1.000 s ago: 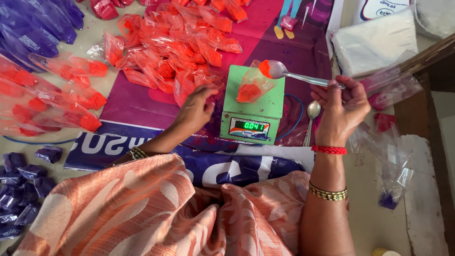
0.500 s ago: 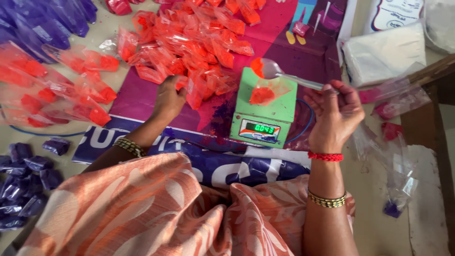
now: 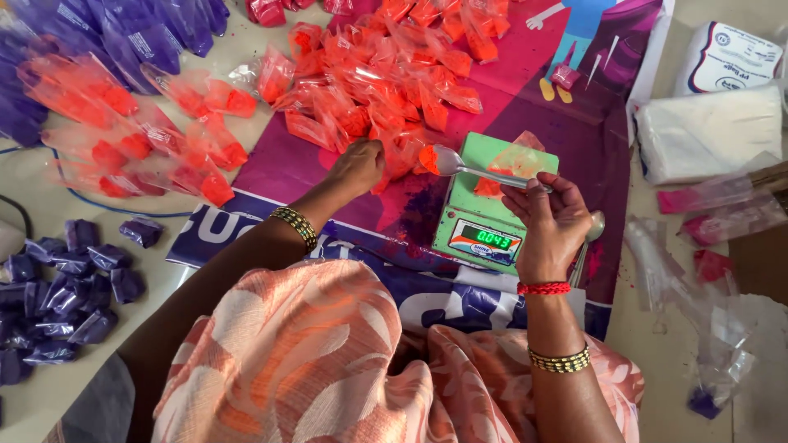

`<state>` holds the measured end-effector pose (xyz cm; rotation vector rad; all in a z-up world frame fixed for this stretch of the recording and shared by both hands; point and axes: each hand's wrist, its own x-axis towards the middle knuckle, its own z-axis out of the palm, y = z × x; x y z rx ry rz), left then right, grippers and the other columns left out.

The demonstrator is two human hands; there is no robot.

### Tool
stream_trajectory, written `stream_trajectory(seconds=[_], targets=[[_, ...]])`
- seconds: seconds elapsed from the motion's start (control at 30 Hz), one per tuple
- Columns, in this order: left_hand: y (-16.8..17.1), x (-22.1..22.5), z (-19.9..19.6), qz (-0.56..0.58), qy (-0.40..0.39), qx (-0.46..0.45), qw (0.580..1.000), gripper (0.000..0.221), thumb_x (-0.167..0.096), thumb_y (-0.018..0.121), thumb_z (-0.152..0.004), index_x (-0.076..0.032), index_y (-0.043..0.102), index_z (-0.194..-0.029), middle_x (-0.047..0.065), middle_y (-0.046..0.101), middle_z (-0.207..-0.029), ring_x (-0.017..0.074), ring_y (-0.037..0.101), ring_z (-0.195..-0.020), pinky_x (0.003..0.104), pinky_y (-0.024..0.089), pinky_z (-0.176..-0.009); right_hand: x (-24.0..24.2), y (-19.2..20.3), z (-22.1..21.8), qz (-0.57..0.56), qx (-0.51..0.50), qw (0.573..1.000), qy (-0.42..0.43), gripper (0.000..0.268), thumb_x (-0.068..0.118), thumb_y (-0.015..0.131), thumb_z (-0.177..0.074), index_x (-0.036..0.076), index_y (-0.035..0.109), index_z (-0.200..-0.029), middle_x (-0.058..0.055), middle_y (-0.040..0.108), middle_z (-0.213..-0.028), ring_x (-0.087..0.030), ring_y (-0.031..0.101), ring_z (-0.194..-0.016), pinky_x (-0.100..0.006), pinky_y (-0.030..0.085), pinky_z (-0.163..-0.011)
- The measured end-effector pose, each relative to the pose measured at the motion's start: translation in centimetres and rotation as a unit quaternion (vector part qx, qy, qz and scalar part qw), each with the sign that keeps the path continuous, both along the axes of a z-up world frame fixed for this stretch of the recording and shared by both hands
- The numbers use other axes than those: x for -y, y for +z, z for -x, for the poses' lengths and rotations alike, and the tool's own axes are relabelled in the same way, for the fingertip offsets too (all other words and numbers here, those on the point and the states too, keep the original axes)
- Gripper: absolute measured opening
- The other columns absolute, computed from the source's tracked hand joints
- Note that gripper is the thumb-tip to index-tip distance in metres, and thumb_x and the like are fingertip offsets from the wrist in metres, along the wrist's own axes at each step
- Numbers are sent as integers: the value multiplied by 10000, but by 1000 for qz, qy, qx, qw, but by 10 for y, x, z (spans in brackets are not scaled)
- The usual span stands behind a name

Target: The person places small plastic bags on a digital scale, uses a spoon to add red candies or powder from a pile to the bag, and sets the weighed bags aside.

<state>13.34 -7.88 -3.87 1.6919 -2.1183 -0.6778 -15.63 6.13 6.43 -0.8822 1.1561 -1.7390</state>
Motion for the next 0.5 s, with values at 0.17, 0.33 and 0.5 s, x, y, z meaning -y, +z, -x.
stream_trajectory(seconds=[0.17, 0.33, 0.5], targets=[[-33, 7, -5, -11, 76, -26, 997, 234, -222, 595, -1010, 0, 668, -999, 244, 699, -1082, 395, 698, -1020, 491, 567, -897, 5, -3, -9, 3, -6, 1000, 3, 173, 62, 650, -1037, -64, 591, -1139, -175, 737, -1025, -290, 786, -917, -388, 681, -820], [-61, 9, -14, 46, 125, -58, 989, 143, -114, 685, -877, -11, 706, -975, 231, 705, -1081, 392, 672, -1055, 461, 561, -899, 10, -7, -25, 8, -12, 1000, 15, 180, 56, 645, -1037, -77, 588, -1146, -176, 736, -1027, -287, 783, -910, -380, 680, -811], [-51, -9, -11, 35, 115, -98, 988, 278, -71, 676, -856, -25, 713, -1127, 215, 694, -1163, 362, 681, -1093, 417, 566, -920, 12, -9, -40, -10, -40, 999, 24, 180, 40, 620, -1036, -93, 579, -1149, -159, 711, -1002, -287, 788, -907, -362, 680, -798]])
